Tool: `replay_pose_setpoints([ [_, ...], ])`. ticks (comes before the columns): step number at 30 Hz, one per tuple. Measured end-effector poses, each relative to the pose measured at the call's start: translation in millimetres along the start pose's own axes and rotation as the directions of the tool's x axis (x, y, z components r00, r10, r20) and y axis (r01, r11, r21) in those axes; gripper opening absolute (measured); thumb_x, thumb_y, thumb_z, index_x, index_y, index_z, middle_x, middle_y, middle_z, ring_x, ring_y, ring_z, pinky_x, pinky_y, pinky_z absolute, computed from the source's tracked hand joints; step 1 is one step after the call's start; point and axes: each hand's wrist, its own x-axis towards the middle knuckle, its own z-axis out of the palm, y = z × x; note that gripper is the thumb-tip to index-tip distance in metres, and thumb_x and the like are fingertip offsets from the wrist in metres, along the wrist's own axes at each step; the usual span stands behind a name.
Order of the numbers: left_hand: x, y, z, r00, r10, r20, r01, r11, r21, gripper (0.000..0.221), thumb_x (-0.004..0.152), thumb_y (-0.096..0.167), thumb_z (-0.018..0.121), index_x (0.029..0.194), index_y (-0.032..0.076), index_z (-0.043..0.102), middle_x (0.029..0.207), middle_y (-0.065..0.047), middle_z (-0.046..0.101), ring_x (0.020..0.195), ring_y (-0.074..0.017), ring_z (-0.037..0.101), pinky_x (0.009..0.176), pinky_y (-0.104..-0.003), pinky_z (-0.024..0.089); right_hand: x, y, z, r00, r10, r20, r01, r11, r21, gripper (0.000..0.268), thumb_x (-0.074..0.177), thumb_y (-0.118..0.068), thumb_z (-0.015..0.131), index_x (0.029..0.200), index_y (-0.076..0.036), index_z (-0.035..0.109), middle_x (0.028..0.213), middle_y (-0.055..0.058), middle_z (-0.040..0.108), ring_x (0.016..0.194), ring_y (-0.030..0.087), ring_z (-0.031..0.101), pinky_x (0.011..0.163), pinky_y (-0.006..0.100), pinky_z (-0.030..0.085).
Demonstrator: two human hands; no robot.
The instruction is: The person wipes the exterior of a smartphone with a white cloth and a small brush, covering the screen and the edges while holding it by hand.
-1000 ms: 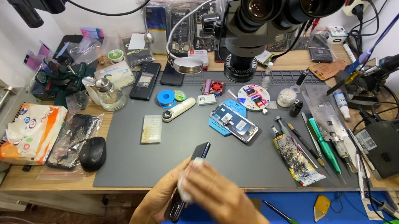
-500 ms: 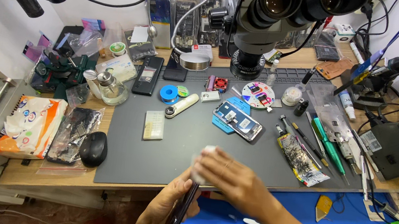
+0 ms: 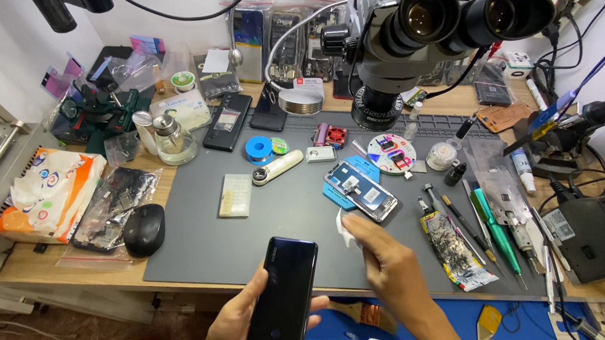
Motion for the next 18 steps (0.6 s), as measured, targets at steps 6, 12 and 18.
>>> replay_pose_setpoints([
  [6, 4.6, -11.1, 4.2, 0.976, 0.120, 0.182, -0.079, 0.973, -0.219, 0.064, 0.104, 0.057, 0.031, 0.162, 0.030, 0.038, 0.158, -0.031, 0.047, 0.098, -0.0351, 0.064, 0.079, -0.043, 0.060, 6.6, -36.3, 9.4, 0.999, 0.009, -0.044, -0.005, 0.995, 0.100, 0.047, 0.096, 0.011, 0.053, 0.136, -0.008, 0.066, 0.142, 0.012, 0.070, 0.132, 0.024, 0.067, 0.114, 0.033, 0.052],
  [12, 19.7, -13.7, -3.8, 0.958, 0.092, 0.272, -0.071, 0.994, -0.087, 0.091, 0.088, 0.085, 0.034, 0.164, 0.036, 0.028, 0.148, -0.037, 0.054, 0.142, -0.0427, 0.053, 0.122, -0.054, 0.038, -10.4, -112.6, 26.2, 0.774, -0.468, 0.426, 0.451, 0.880, 0.149, 0.058, 0.110, -0.028, 0.057, 0.151, 0.010, 0.046, 0.162, 0.029, 0.042, 0.153, 0.044, 0.037, 0.129, 0.056, 0.023],
  [18, 6.6, -11.4, -14.9, 0.989, -0.071, -0.126, 0.093, 0.980, 0.175, 0.113, 0.073, 0.097, 0.020, 0.145, 0.020, 0.063, 0.066, -0.013, 0.058, 0.056, -0.0239, 0.062, 0.051, -0.030, 0.051, -0.1, -78.3, 22.4, 0.814, -0.461, 0.353, 0.547, 0.814, -0.197, 0.064, 0.112, -0.041, 0.046, 0.156, 0.006, 0.040, 0.164, 0.027, 0.040, 0.154, 0.047, 0.035, 0.130, 0.055, 0.028],
])
